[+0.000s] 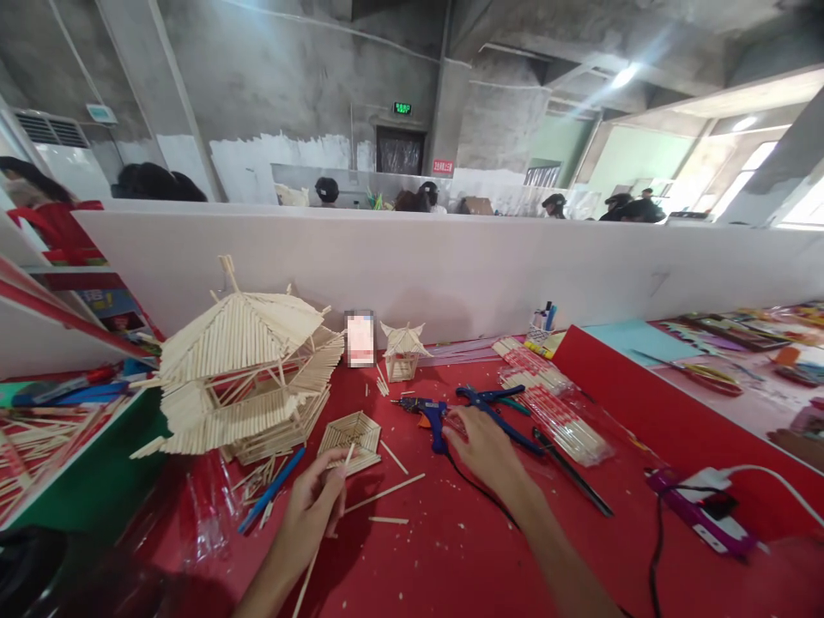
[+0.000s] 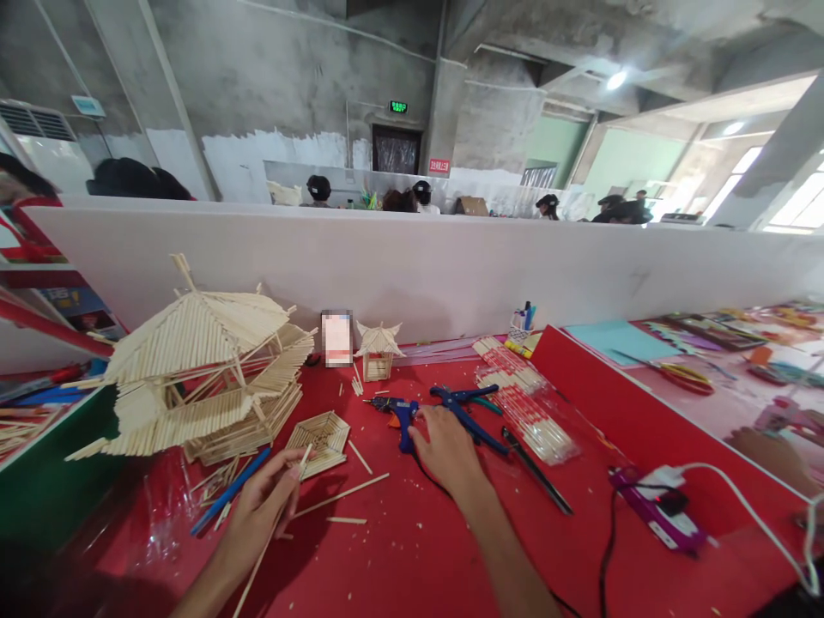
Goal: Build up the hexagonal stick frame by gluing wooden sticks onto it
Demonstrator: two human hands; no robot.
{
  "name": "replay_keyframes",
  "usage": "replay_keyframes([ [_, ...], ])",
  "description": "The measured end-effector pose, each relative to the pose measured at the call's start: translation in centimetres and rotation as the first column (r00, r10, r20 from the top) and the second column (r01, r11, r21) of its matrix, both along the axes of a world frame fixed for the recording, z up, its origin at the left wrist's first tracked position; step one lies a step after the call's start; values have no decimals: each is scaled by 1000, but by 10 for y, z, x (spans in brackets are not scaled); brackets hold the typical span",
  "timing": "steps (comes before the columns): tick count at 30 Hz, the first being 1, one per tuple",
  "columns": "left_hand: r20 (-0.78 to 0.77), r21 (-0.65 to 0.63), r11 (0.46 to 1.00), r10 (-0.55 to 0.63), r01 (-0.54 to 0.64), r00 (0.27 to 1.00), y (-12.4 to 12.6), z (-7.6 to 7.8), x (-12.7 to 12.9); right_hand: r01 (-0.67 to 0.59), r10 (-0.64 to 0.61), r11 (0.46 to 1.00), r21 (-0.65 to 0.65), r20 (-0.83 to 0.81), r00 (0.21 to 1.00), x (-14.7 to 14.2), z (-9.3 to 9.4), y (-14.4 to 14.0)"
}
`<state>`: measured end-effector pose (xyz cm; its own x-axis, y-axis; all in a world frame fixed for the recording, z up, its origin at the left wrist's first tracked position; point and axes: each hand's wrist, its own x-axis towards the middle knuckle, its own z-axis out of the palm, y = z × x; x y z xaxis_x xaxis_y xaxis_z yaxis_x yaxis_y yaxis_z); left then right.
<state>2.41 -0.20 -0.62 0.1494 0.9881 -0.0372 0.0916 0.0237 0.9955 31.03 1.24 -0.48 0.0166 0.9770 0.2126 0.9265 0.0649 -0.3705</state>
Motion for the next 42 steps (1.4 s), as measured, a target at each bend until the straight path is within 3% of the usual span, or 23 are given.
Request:
replay_keyframes([
  [3, 21, -9, 1000, -1, 1, 1000, -1, 3, 2, 187, -189, 982, 32, 170, 967, 37, 1, 9],
  [7, 63, -6, 1000, -5, 5, 998, 0, 1, 3, 139, -45, 946, -294, 305, 951, 87, -1, 20],
  [9, 85, 11, 1000, -7, 6, 996, 0, -2, 3, 120, -3, 933, -339, 327, 945, 101, -2, 24],
  [17, 146, 63, 998, -6, -3, 989, 0, -8, 5, 50, 41, 969, -242, 360, 932, 107, 4, 36],
  [20, 167, 69, 998, 3, -14, 986, -1, -6, 5, 139, -60, 973, -185, 377, 924, 108, 13, 33],
  [24, 232, 39, 998, 39, -49, 972, -1, -2, 5, 314, -278, 947, -68, 316, 907, 112, 41, 23],
  [27, 270, 40, 996, 62, -75, 961, -2, -1, 6, 308, -306, 951, -32, 68, 950, 95, 64, 13],
  [29, 286, 70, 995, 50, -73, 957, -2, -1, 7, 174, -172, 985, -12, -262, 950, 66, 70, 3],
  [31, 294, 108, 992, 25, -59, 956, -3, -1, 8, -71, 42, 997, -25, -584, 810, 25, 68, -9],
  [33, 281, 140, 989, 7, -48, 960, -4, 0, 9, -292, 113, 952, -87, -790, 602, -19, 57, -20],
  [35, 252, 157, 987, 5, -46, 968, -4, 1, 8, -431, 95, 891, -139, -873, 478, -57, 43, -29],
  [37, 223, 161, 985, 21, -58, 975, -4, 2, 6, -490, 62, 856, -163, -910, 411, -83, 30, -35],
  [42, 151, 150, 986, 52, -74, 987, -3, -1, 5, -499, 19, 843, -201, -916, 401, -98, 10, -37],
])
